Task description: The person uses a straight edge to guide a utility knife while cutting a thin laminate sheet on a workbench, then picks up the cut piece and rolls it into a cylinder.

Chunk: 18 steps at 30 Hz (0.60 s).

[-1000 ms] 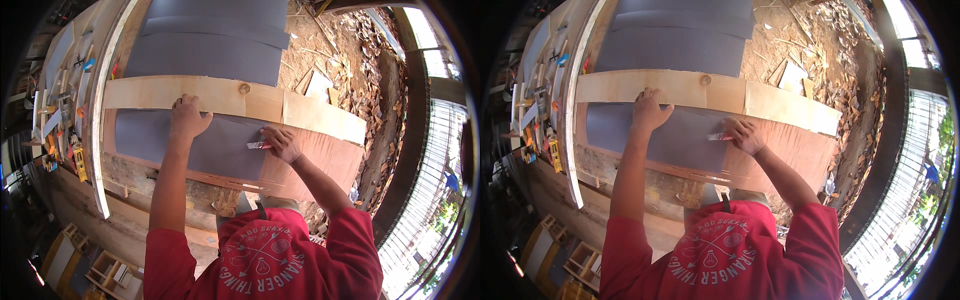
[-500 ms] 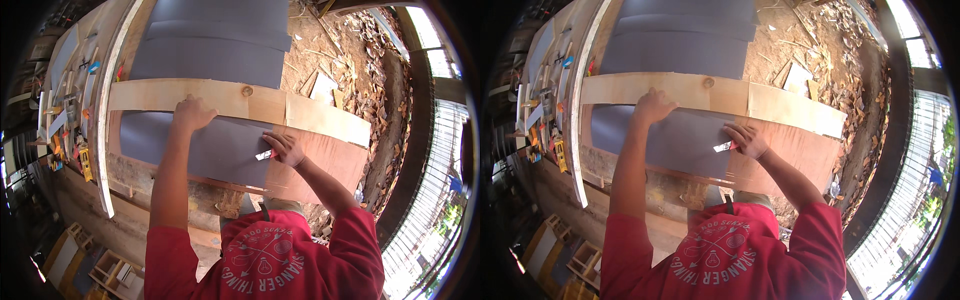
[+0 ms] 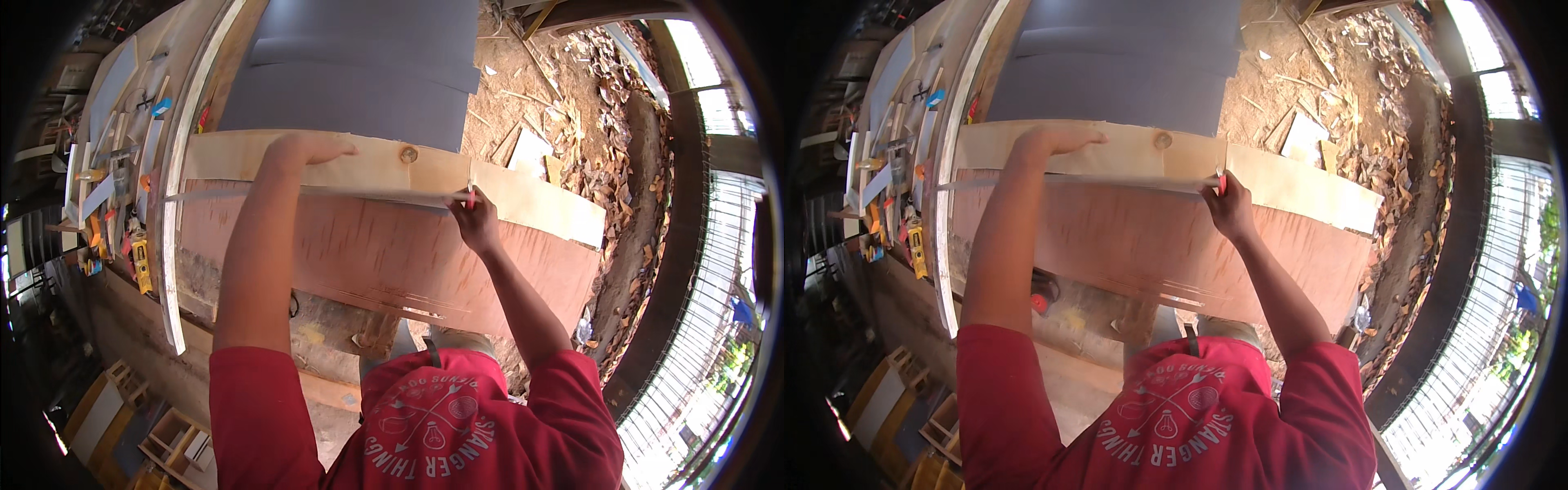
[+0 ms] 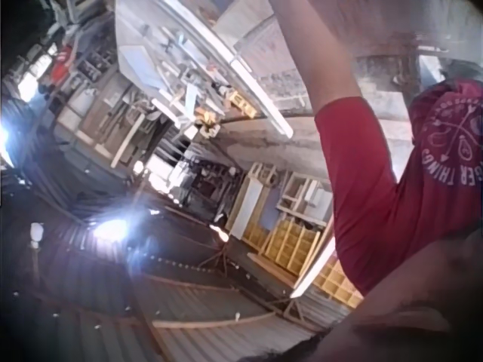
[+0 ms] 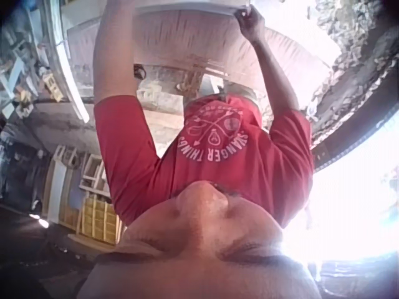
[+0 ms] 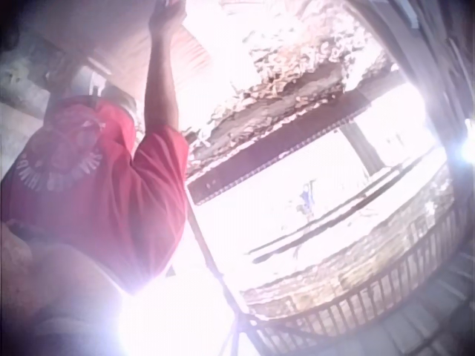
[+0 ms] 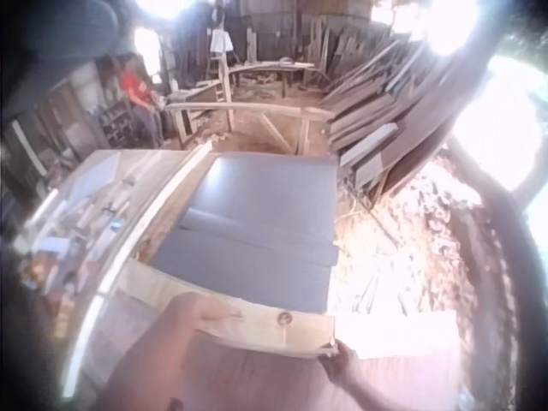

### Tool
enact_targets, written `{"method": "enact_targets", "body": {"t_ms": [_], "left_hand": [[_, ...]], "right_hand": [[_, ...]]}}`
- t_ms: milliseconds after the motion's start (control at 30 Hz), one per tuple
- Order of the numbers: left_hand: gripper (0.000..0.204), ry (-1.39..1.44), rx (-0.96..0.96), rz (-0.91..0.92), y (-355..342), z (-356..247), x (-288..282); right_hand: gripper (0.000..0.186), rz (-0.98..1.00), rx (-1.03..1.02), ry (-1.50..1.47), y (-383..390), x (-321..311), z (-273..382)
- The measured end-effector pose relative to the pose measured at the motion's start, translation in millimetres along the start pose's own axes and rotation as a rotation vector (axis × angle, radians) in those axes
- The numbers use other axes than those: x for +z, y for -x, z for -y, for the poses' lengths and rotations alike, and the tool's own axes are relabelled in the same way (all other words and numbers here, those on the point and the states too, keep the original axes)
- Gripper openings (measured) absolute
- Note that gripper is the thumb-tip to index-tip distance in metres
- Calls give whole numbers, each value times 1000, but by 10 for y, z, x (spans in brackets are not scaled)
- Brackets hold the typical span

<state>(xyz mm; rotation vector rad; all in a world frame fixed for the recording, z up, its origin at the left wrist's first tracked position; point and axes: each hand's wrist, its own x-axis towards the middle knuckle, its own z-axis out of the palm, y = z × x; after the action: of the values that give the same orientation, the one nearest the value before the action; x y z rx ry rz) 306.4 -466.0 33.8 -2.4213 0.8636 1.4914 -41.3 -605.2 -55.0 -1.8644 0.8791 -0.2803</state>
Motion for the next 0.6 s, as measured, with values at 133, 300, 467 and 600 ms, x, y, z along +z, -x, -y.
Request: {"method": "enact_targets", "body": {"t_ms": [133,300,467,600], "left_hand": [[75,138,154,-591,230,-135,-213],[67,267,429,-1138,729,-176,187],[80,1108,90,-650,1497,238,1466],[98,1858,190,-514,1979,605,2371]], "right_hand": [[37,-4,56,53,-225,16,-82],[36,54,101,-137,-159,-72,-81],[19,311,-61,-223,472,-400,341],[20,540,-156,-233,811,-530,534]]}}
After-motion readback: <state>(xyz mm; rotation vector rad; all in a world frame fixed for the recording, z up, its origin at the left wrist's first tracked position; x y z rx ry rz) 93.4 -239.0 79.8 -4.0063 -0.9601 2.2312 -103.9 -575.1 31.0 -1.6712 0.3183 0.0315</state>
